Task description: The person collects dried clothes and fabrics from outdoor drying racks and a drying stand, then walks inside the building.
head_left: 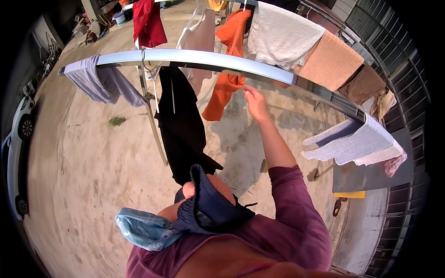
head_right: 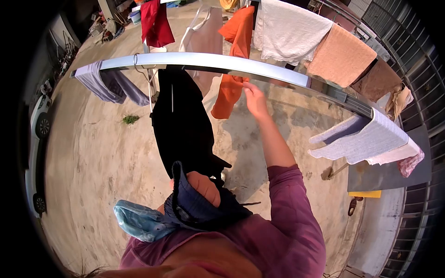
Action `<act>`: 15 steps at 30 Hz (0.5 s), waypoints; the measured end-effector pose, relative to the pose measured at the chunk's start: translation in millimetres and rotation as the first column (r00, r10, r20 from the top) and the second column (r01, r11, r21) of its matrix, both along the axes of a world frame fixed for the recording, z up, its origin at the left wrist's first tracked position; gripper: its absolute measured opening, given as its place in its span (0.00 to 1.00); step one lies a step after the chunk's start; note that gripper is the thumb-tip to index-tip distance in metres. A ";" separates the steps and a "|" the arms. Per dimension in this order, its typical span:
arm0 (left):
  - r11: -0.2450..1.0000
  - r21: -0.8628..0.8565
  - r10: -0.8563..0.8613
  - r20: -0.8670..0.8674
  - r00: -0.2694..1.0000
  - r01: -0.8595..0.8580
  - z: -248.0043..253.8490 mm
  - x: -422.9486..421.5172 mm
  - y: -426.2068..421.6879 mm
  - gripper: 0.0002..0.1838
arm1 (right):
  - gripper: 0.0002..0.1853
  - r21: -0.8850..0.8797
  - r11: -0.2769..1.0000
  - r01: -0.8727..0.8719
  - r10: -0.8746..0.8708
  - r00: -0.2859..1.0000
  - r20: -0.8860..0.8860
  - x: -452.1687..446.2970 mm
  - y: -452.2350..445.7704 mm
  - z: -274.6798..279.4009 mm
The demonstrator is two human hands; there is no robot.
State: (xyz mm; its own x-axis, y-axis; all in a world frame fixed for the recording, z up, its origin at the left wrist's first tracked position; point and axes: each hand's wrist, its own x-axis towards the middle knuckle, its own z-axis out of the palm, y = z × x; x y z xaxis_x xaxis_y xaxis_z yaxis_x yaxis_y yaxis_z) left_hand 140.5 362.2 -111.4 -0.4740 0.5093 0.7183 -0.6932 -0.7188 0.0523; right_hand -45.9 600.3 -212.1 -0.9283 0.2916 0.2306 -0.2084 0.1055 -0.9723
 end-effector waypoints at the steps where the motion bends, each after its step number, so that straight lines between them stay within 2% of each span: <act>1: 0.997 -0.070 0.003 -0.048 0.999 -0.006 -5.7 -9.0 1.3 0.23 | 0.15 0.138 0.990 0.017 -0.019 1.000 0.010 -16.2 4.1 -8.3; 2: 0.997 -0.070 0.006 -0.046 0.999 -0.010 -11.3 -14.9 0.0 0.23 | 0.15 0.272 0.962 0.034 -0.039 0.999 0.013 -35.1 7.7 -21.6; 3: 0.987 -0.154 0.045 0.004 0.999 -0.044 -16.3 -17.9 0.6 0.22 | 0.16 0.362 0.930 0.071 -0.077 0.997 0.004 -67.0 22.8 -62.9; 4: 0.980 -0.189 0.072 0.027 0.997 -0.066 -20.6 -24.1 -2.1 0.22 | 0.16 0.195 0.981 0.013 -0.013 1.000 0.000 -75.5 22.8 -59.6; 5: 0.978 -0.198 0.083 0.045 0.996 -0.072 -25.6 -28.7 -4.5 0.22 | 0.16 -0.073 0.994 -0.078 0.076 0.997 -0.018 -86.1 20.8 -56.5; 6: 0.973 -0.213 0.099 0.060 0.993 -0.084 -28.4 -34.9 -7.4 0.22 | 0.16 -0.317 0.937 -0.150 0.147 0.989 -0.034 -99.0 20.8 -59.8; 7: 0.972 -0.215 0.109 0.074 0.991 -0.091 -30.0 -42.7 -13.9 0.22 | 0.16 -0.497 0.848 -0.183 0.191 0.981 -0.036 -111.7 18.9 -63.3; 8: 0.970 -0.219 0.127 0.089 0.988 -0.105 -31.6 -50.3 -17.7 0.22 | 0.20 -0.763 0.636 -0.115 0.177 0.984 0.000 -122.0 20.7 -76.4; 11: 0.963 -0.230 0.171 0.129 0.977 -0.138 -35.6 -67.5 -28.6 0.21 | 0.10 -0.487 0.866 -0.115 0.225 0.959 0.173 -147.4 26.0 -98.6; 12: 0.961 -0.234 0.187 0.141 0.972 -0.150 -36.0 -72.3 -32.7 0.21 | 0.13 -0.478 0.871 0.119 0.064 0.935 0.349 -121.9 -6.3 -47.3; 13: 0.958 -0.237 0.200 0.152 0.968 -0.161 -36.1 -76.3 -36.9 0.21 | 0.14 -0.518 0.830 0.206 0.055 0.894 0.444 -123.4 -9.7 -41.3; 14: 0.955 -0.241 0.217 0.162 0.963 -0.174 -35.4 -79.1 -39.4 0.21 | 0.14 -0.517 0.830 0.209 0.055 0.892 0.449 -128.1 -5.3 -46.6; 15: 0.952 -0.246 0.225 0.171 0.959 -0.180 -35.4 -83.1 -42.0 0.21 | 0.14 -0.577 0.801 0.160 0.161 0.870 0.465 -134.7 3.1 -54.4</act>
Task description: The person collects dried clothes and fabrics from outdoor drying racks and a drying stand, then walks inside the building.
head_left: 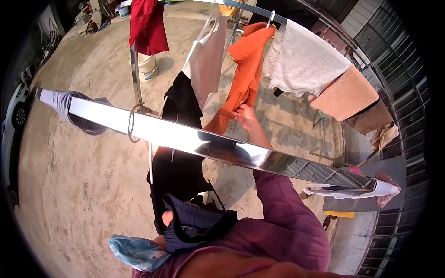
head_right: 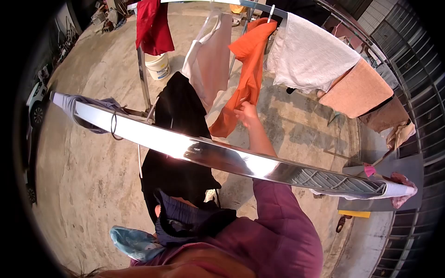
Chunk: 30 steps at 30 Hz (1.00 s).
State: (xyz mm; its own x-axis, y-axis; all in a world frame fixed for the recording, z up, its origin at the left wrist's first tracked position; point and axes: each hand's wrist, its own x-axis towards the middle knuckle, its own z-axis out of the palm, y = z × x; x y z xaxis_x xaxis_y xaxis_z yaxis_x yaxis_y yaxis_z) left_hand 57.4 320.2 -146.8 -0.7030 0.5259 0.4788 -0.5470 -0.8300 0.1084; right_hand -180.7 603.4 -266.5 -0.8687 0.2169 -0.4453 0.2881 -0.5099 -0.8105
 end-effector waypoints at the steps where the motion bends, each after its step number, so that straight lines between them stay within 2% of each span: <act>1: 1.000 0.001 0.013 0.007 1.000 -0.013 0.6 -2.4 -2.7 0.21 | 0.15 -0.079 0.994 -0.078 0.080 0.996 0.024 -6.0 8.9 -7.9; 2: 1.000 0.001 0.027 0.013 1.000 -0.027 1.4 -4.4 -5.4 0.21 | 0.16 -0.166 0.979 -0.120 0.121 0.993 -0.003 -10.5 15.8 -17.0; 3: 0.999 -0.003 0.039 0.014 0.999 -0.039 2.1 -7.4 -8.2 0.21 | 0.16 -0.165 0.979 -0.122 0.123 0.992 -0.005 -15.1 19.1 -27.6; 5: 0.998 -0.006 0.055 0.017 0.998 -0.055 3.6 -12.1 -10.5 0.21 | 0.15 -0.386 0.921 -0.052 0.009 0.994 -0.112 -20.0 22.6 -41.4; 9: 0.997 -0.023 0.076 0.010 0.997 -0.076 6.3 -17.3 -12.3 0.21 | 0.12 -0.448 0.894 0.010 -0.083 0.986 -0.144 9.8 -10.2 -0.7; 11: 0.996 -0.030 0.082 0.012 0.997 -0.082 7.1 -17.8 -11.4 0.21 | 0.12 -0.166 0.965 0.200 -0.223 0.966 -0.129 30.2 -25.0 22.2; 12: 0.996 -0.030 0.083 0.013 0.996 -0.083 6.4 -17.4 -9.8 0.21 | 0.12 -0.170 0.965 0.202 -0.224 0.967 -0.125 40.3 -26.2 30.1; 13: 0.996 -0.035 0.085 0.013 0.996 -0.085 6.9 -16.3 -8.7 0.21 | 0.13 0.045 0.985 0.165 -0.147 0.950 -0.274 50.5 -26.0 37.2; 14: 0.996 -0.030 0.084 0.015 0.996 -0.084 7.1 -14.6 -6.7 0.21 | 0.16 0.263 0.953 0.151 -0.034 0.915 -0.401 59.3 -25.3 44.1; 15: 0.996 -0.031 0.081 0.015 0.997 -0.080 7.4 -12.6 -4.4 0.21 | 0.16 0.265 0.953 0.148 -0.031 0.916 -0.401 68.4 -24.8 51.0; 17: 0.996 -0.026 0.087 0.015 0.996 -0.087 6.7 -8.6 1.5 0.21 | 0.20 0.257 0.964 0.062 0.110 0.790 -0.604 88.6 -24.5 59.9; 18: 0.996 -0.024 0.082 0.011 0.997 -0.082 7.6 -4.2 5.2 0.22 | 0.21 -0.167 0.986 0.015 -0.107 0.822 -0.559 97.2 -25.1 63.4; 20: 0.997 -0.018 0.076 0.013 0.997 -0.076 8.3 4.1 13.2 0.22 | 0.21 -0.535 0.842 -0.063 -0.228 0.859 -0.459 105.8 -18.0 58.6; 21: 0.998 -0.017 0.067 0.016 0.998 -0.067 8.2 9.9 17.6 0.22 | 0.22 -0.608 0.794 -0.029 -0.287 0.863 -0.416 110.4 -20.7 60.1; 22: 0.998 -0.017 0.057 0.019 0.998 -0.057 8.2 15.4 21.1 0.22 | 0.23 -0.614 0.788 -0.037 -0.242 0.899 -0.365 117.3 -20.8 64.3; 23: 0.999 -0.016 0.048 0.019 0.999 -0.048 7.5 21.2 25.4 0.22 | 0.23 -0.552 0.831 0.069 -0.314 0.877 -0.364 124.4 -27.5 66.4; 25: 0.999 -0.012 0.031 0.011 0.999 -0.031 7.4 33.1 32.9 0.22 | 0.24 -0.654 0.756 -0.026 -0.293 0.881 -0.373 141.4 -19.7 60.5; 26: 1.000 -0.011 0.024 0.005 1.000 -0.024 7.2 38.8 36.2 0.23 | 0.19 -0.681 0.730 0.062 -0.363 0.879 -0.309 145.5 -18.2 57.9; 27: 1.000 -0.010 0.013 0.003 1.000 -0.013 6.9 44.8 38.2 0.23 | 0.15 -0.580 0.814 -0.022 -0.302 0.837 -0.456 155.2 -18.5 60.6; 29: 1.000 -0.014 -0.003 0.001 1.000 0.003 6.8 58.1 42.3 0.23 | 0.13 -0.589 0.806 0.068 -0.343 0.864 -0.369 165.5 -19.3 64.8; 30: 1.000 -0.020 -0.008 0.005 1.000 0.009 5.9 64.7 44.1 0.23 | 0.12 -0.538 0.840 0.067 -0.260 0.921 -0.291 167.5 -15.4 59.1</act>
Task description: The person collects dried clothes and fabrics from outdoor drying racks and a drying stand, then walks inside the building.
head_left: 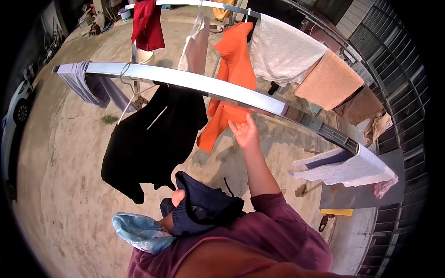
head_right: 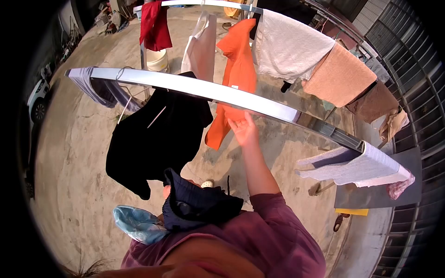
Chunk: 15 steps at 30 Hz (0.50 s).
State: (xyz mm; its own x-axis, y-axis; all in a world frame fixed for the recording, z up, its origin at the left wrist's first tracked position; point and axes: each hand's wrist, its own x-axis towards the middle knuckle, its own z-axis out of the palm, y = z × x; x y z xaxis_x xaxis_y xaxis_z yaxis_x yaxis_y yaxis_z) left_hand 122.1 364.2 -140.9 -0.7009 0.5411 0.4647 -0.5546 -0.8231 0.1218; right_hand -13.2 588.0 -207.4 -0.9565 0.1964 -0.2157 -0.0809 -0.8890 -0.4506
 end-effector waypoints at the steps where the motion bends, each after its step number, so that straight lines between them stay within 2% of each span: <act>1: 1.000 -0.002 -0.005 -0.004 1.000 0.005 0.7 6.2 1.3 0.24 | 0.12 -0.003 1.000 0.003 -0.003 1.000 0.001 -1.8 6.3 -12.3; 3: 1.000 -0.006 -0.013 -0.012 1.000 0.012 1.0 17.8 3.1 0.24 | 0.13 0.030 0.990 -0.135 0.134 0.991 0.025 -6.6 13.1 -22.1; 4: 1.000 -0.003 -0.016 -0.010 1.000 0.015 1.7 22.8 3.8 0.24 | 0.11 0.028 0.984 -0.176 0.177 0.983 -0.051 -5.4 15.4 -16.3; 5: 1.000 -0.003 -0.020 -0.014 1.000 0.020 1.9 28.0 4.7 0.24 | 0.11 0.030 0.984 -0.176 0.177 0.983 -0.054 -4.2 17.0 -10.7; 7: 1.000 -0.008 -0.026 -0.026 0.999 0.026 3.2 38.8 5.7 0.25 | 0.11 0.079 0.997 -0.018 0.019 1.000 -0.017 4.7 7.7 21.9; 11: 0.999 -0.025 -0.044 -0.029 0.999 0.043 4.2 57.7 6.5 0.26 | 0.14 -0.017 0.996 0.082 -0.082 0.997 0.006 18.2 12.3 -7.5; 13: 0.998 -0.030 -0.051 -0.030 0.998 0.050 5.7 65.5 6.6 0.26 | 0.21 0.148 0.989 -0.004 -0.011 0.995 0.099 41.1 10.8 -24.4; 14: 0.998 -0.029 -0.057 -0.027 0.998 0.056 5.6 69.2 6.2 0.26 | 0.21 0.145 0.989 -0.001 -0.014 0.995 0.100 58.1 11.6 -27.0; 15: 0.998 -0.034 -0.061 -0.027 0.998 0.060 6.1 72.4 6.7 0.27 | 0.21 0.364 0.930 -0.053 0.025 0.996 0.081 82.2 7.1 -11.4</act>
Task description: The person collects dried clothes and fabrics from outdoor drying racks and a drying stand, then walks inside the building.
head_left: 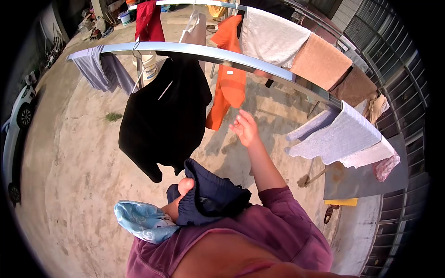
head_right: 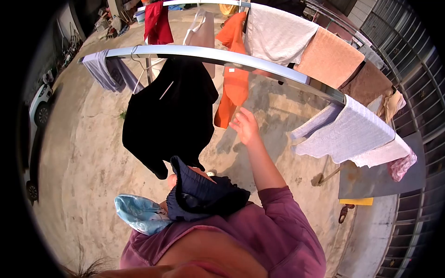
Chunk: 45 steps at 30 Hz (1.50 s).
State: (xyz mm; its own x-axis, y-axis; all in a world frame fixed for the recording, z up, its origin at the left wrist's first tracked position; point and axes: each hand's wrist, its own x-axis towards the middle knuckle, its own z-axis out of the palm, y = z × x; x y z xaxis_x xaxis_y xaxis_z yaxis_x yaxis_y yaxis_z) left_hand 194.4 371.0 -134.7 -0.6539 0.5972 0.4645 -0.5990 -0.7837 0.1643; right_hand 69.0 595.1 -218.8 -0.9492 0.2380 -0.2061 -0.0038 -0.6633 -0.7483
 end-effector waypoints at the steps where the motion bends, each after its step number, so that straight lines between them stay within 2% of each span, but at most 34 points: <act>1: 1.000 -0.002 -0.005 0.001 1.000 0.005 0.0 2.5 0.2 0.27 | 0.21 0.229 0.972 -0.056 0.061 0.998 -0.015 23.6 -1.9 18.4; 2: 1.000 -0.003 -0.011 0.004 1.000 0.011 0.2 5.9 -0.1 0.27 | 0.22 0.469 0.880 0.077 0.006 0.985 -0.174 46.8 1.7 37.2; 3: 1.000 -0.007 -0.014 0.010 1.000 0.014 -0.7 8.8 -0.3 0.27 | 0.22 0.650 0.721 0.238 -0.009 0.942 -0.335 70.9 8.5 58.4; 4: 1.000 -0.012 -0.017 0.019 1.000 0.017 -3.0 11.6 -0.1 0.28 | 0.24 0.756 0.451 0.475 -0.039 0.856 -0.515 94.4 19.1 83.2; 5: 1.000 -0.016 -0.027 0.021 0.999 0.027 -3.6 13.7 -0.7 0.28 | 0.26 0.777 -0.049 0.628 -0.007 0.777 -0.629 120.4 32.3 121.9; 6: 0.999 -0.015 -0.041 0.024 0.999 0.041 -5.4 14.8 -0.7 0.28 | 0.26 0.573 -0.251 0.780 0.055 0.603 -0.796 133.4 52.6 142.6; 8: 0.996 -0.013 -0.090 0.030 0.995 0.090 -8.8 17.0 -0.4 0.29 | 0.26 0.429 -0.495 0.756 -0.016 0.486 -0.874 154.7 87.6 184.3; 9: 0.993 -0.010 -0.120 0.036 0.992 0.120 -9.8 17.0 0.0 0.29 | 0.28 0.420 -0.652 0.631 -0.058 0.511 -0.858 159.8 104.8 202.2; 10: 0.989 -0.011 -0.147 0.038 0.988 0.147 -9.9 16.5 0.3 0.29 | 0.31 0.451 -0.741 0.497 -0.116 0.567 -0.815 160.6 123.4 211.8; 11: 0.985 -0.004 -0.174 0.041 0.984 0.175 -9.5 16.8 2.2 0.30 | 0.32 0.495 -0.779 0.386 -0.180 0.618 -0.765 157.3 142.8 215.1; 12: 0.981 -0.019 -0.192 0.033 0.981 0.193 -7.0 17.0 2.9 0.29 | 0.28 0.521 -0.824 0.221 -0.248 0.686 -0.684 154.7 154.7 216.9; 14: 0.981 -0.047 -0.189 0.017 0.982 0.189 -0.8 17.0 -1.5 0.28 | 0.21 0.550 -0.797 0.250 -0.175 0.776 -0.606 141.8 174.7 206.7; 18: 0.992 -0.044 -0.117 0.004 0.993 0.117 1.9 19.0 -22.5 0.26 | 0.15 0.530 -0.766 0.364 -0.092 0.754 -0.651 127.7 159.9 207.5; 21: 0.997 -0.033 -0.073 -0.015 0.997 0.073 5.1 15.7 -42.8 0.25 | 0.15 0.515 -0.738 0.436 -0.012 0.755 -0.656 95.0 115.5 211.9; 24: 0.999 -0.006 -0.043 -0.024 0.999 0.043 5.6 11.5 -60.0 0.23 | 0.15 0.487 -0.669 0.561 0.146 0.742 -0.655 53.9 39.3 217.9; 29: 1.000 0.015 -0.018 -0.042 0.999 0.019 6.4 10.3 -88.0 0.21 | 0.16 0.485 -0.550 0.680 0.245 0.686 -0.685 -20.5 -71.3 215.9; 33: 1.000 0.027 -0.006 -0.061 0.998 0.008 6.9 13.3 -103.8 0.19 | 0.19 0.490 -0.469 0.735 0.321 0.658 -0.681 -56.4 -126.1 214.8; 35: 0.999 0.025 -0.022 -0.079 0.997 0.024 6.9 11.0 -108.7 0.18 | 0.22 0.554 -0.419 0.720 0.307 0.686 -0.659 -51.3 -137.9 215.0; 37: 0.998 0.025 -0.061 -0.087 0.994 0.064 7.3 6.7 -112.1 0.17 | 0.24 0.570 -0.341 0.748 0.327 0.662 -0.674 -33.1 -137.4 215.0; 39: 0.993 0.029 -0.111 -0.090 0.990 0.114 8.0 1.6 -106.8 0.16 | 0.26 0.576 -0.323 0.751 0.323 0.660 -0.679 -9.9 -120.6 211.9; 42: 0.984 0.030 -0.172 -0.089 0.981 0.175 9.1 -0.8 -88.0 0.15 | 0.25 0.623 -0.459 0.634 0.193 0.755 -0.627 32.6 -68.2 209.2; 45: 0.972 0.027 -0.232 -0.085 0.969 0.235 9.6 1.7 -63.7 0.15 | 0.26 0.610 -0.548 0.572 0.029 0.742 -0.670 66.0 8.5 202.8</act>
State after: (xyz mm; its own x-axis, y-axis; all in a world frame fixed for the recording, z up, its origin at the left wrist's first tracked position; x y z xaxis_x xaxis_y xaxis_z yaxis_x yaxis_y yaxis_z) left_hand 196.1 307.3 -125.1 -0.4582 0.7103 0.5344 -0.7520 -0.6303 0.1929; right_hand 135.0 603.7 -16.0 -0.4957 0.0146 0.8684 -0.1206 0.9890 -0.0854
